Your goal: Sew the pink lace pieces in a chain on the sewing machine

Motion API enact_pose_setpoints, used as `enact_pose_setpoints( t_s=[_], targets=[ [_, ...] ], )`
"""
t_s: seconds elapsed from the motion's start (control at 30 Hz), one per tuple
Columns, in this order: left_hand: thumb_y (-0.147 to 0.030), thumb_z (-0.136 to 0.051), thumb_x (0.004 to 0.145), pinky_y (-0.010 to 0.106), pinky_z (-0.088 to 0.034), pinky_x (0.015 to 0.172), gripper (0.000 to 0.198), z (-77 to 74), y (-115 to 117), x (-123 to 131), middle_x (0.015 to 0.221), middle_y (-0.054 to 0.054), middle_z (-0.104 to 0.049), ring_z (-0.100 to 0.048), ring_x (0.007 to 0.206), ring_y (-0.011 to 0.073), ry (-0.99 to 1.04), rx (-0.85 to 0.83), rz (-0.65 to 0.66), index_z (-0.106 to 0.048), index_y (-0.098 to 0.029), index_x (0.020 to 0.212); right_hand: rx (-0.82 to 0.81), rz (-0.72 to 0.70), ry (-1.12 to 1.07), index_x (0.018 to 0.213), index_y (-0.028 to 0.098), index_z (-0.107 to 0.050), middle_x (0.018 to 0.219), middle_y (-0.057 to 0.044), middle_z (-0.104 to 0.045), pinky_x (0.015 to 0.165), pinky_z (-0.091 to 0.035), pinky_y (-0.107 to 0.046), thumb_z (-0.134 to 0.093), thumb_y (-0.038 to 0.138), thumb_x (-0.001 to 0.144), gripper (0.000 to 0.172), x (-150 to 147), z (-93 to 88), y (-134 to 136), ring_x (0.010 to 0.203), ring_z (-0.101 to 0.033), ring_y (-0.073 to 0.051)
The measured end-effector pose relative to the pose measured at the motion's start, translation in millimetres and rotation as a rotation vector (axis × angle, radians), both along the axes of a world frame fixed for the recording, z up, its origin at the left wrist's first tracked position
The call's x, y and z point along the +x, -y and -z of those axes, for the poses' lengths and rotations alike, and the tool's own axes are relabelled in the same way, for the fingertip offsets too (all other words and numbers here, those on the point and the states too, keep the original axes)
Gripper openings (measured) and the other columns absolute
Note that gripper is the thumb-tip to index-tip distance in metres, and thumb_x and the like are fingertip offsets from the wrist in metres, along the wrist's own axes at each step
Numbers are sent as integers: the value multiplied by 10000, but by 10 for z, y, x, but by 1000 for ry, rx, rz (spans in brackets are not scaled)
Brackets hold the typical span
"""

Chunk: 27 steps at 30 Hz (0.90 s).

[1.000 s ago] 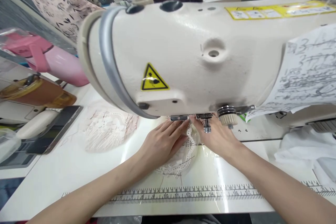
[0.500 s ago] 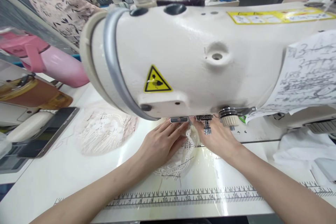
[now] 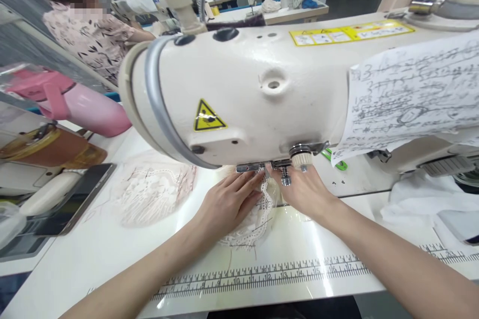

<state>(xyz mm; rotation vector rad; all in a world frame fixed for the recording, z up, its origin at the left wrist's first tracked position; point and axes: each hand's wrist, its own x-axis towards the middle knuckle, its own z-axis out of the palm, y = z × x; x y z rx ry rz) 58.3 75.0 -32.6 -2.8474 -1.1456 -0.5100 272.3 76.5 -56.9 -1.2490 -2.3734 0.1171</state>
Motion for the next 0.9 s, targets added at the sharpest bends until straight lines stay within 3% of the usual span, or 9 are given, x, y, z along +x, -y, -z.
enact_pose_setpoints(
  t_s=[0.17,0.27,0.37,0.5,0.6,0.7,0.8,0.9],
  targets=[
    [-336,-446,978,468,-509,977,400,23,-2,-3,1285,144,-590,-542,1219,288,-23,29,3,-522,-121,1305,128,53,115,1022,225,-674,787,-64,-690,672,-411,-347,-451,92,808,336,-21,-107,-37,735,-598,-222],
    [-316,-469,970,460,-501,985,348,-22,29,17,1261,133,-611,-568,1191,279,-45,102,18,-566,-128,1247,237,-59,91,980,219,-670,961,-38,-709,686,-401,-318,-437,47,791,346,-23,-190,-18,774,-601,-184],
    [-245,-497,955,441,-500,977,262,-175,109,19,1207,107,-648,-612,1127,252,-58,150,56,-601,-145,1173,308,-178,112,859,196,-652,909,-1,-697,651,-363,-288,-407,-16,774,335,-17,-226,15,732,-566,-137],
    [-261,-540,930,316,-550,767,159,-388,288,-88,1062,57,-705,-666,948,188,-69,163,338,-637,-172,1018,339,-251,93,772,181,-607,806,4,-663,637,-335,-292,-413,-11,772,273,-1,-223,16,710,-529,-134],
    [-240,-547,918,274,-517,638,123,-392,454,-225,1019,48,-705,-656,902,177,-173,235,470,-652,-176,924,313,-323,76,725,173,-582,784,7,-658,617,-343,-283,-429,-11,754,241,13,-215,-15,757,-548,-140],
    [-113,-486,910,293,-501,622,181,-283,601,-321,1046,88,-689,-642,942,207,-281,317,411,-651,-127,983,270,-342,72,746,171,-596,819,2,-672,617,-360,-275,-415,-21,750,265,27,-216,-33,795,-564,-142],
    [-40,-445,889,314,-503,625,213,-213,678,-344,1056,125,-676,-639,956,244,-256,342,314,-629,-84,987,248,-343,45,777,176,-609,852,-6,-676,613,-354,-276,-408,13,782,259,40,-240,-23,814,-564,-150],
    [-34,-419,908,272,-528,637,203,-297,669,-332,1048,114,-660,-646,924,209,-93,178,119,-574,-102,1021,260,-360,-10,792,174,-610,838,-11,-669,604,-332,-281,-431,88,812,199,50,-282,-4,799,-549,-154]
  ],
)
